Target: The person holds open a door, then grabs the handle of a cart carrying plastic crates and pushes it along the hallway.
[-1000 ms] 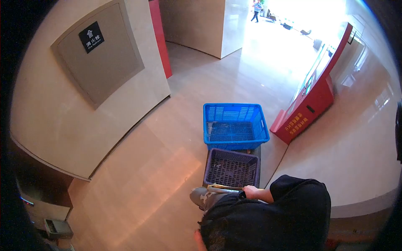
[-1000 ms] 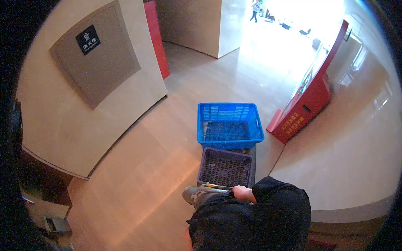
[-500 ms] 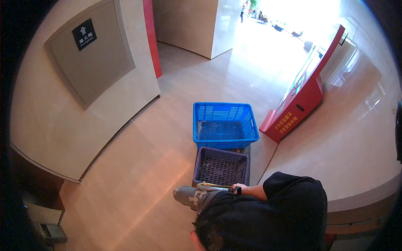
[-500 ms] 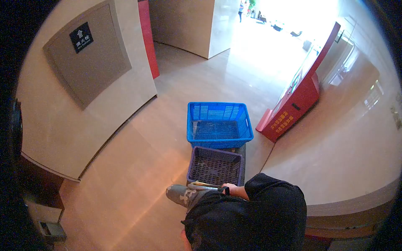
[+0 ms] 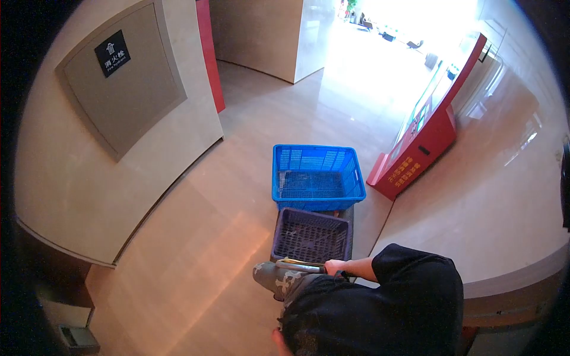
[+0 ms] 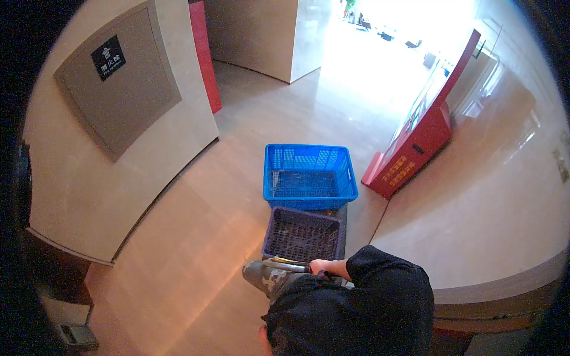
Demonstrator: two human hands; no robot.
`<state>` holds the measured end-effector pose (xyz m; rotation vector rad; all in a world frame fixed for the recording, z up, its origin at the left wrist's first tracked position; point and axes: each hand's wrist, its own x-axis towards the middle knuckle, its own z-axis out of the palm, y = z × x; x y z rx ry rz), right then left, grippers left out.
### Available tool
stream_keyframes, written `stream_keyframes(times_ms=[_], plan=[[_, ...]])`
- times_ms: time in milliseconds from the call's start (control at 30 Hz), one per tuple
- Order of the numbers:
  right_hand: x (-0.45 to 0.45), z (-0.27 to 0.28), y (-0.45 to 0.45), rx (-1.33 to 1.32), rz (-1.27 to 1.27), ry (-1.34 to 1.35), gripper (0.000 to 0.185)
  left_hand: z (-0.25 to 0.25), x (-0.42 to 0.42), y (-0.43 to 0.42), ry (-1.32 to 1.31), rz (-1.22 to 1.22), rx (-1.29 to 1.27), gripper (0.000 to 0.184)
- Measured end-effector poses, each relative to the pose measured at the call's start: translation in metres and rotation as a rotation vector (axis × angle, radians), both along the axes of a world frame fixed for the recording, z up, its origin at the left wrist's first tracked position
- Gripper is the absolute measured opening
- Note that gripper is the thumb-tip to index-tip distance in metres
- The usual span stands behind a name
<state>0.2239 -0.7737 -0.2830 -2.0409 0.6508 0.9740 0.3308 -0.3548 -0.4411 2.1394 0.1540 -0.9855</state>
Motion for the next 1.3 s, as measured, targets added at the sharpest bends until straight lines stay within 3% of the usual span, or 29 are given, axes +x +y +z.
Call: stream_keyframes(times_ms=[133, 333, 567, 633, 667, 800, 900, 1000, 1100, 1200, 1300], plan=[[0.021, -0.007, 0.004, -0.135, 0.076, -0.099, 0.019, -0.001, 0.010, 0.003, 0.020, 0.043, -0.006, 0.023], [0.077, 0.016, 0.010, -0.063, -0.071, -0.240, 0.025, -0.004, 0.015, 0.008, 0.051, 0.166, -0.048, 0.024], [0.159, -0.017, 0.022, -0.120, -0.335, -0.232, 0.026, 0.062, -0.004, 0.001, 0.077, 0.222, -0.075, 0.026], [0.191, -0.015, 0.023, -0.150, -0.381, -0.353, 0.028, 0.071, -0.002, 0.008, 0.031, 0.157, -0.043, 0.027], [0.206, -0.023, 0.017, -0.141, -0.370, -0.227, 0.031, 0.060, -0.011, 0.014, -0.043, 0.101, -0.034, 0.028], [0.237, -0.019, 0.007, -0.080, -0.395, -0.241, 0.038, -0.009, -0.037, 0.039, -0.003, 0.128, 0.077, 0.033], [0.243, -0.011, 0.008, -0.042, -0.436, -0.304, 0.028, 0.000, -0.048, 0.046, 0.171, 0.345, -0.042, 0.035], [0.237, -0.001, 0.011, -0.019, -0.461, -0.357, 0.026, 0.045, -0.046, 0.030, -0.022, 0.031, 0.095, 0.037], [0.230, -0.004, 0.012, -0.048, -0.421, -0.339, 0.026, 0.042, -0.045, 0.022, 0.048, 0.147, 0.131, 0.038], [0.224, -0.007, 0.016, -0.047, -0.425, -0.334, 0.024, -0.004, -0.044, 0.035, -0.113, 0.020, 0.054, 0.035], [0.221, -0.010, 0.019, -0.035, -0.432, -0.332, 0.024, 0.018, -0.027, 0.025, -0.013, 0.126, 0.050, 0.030]])
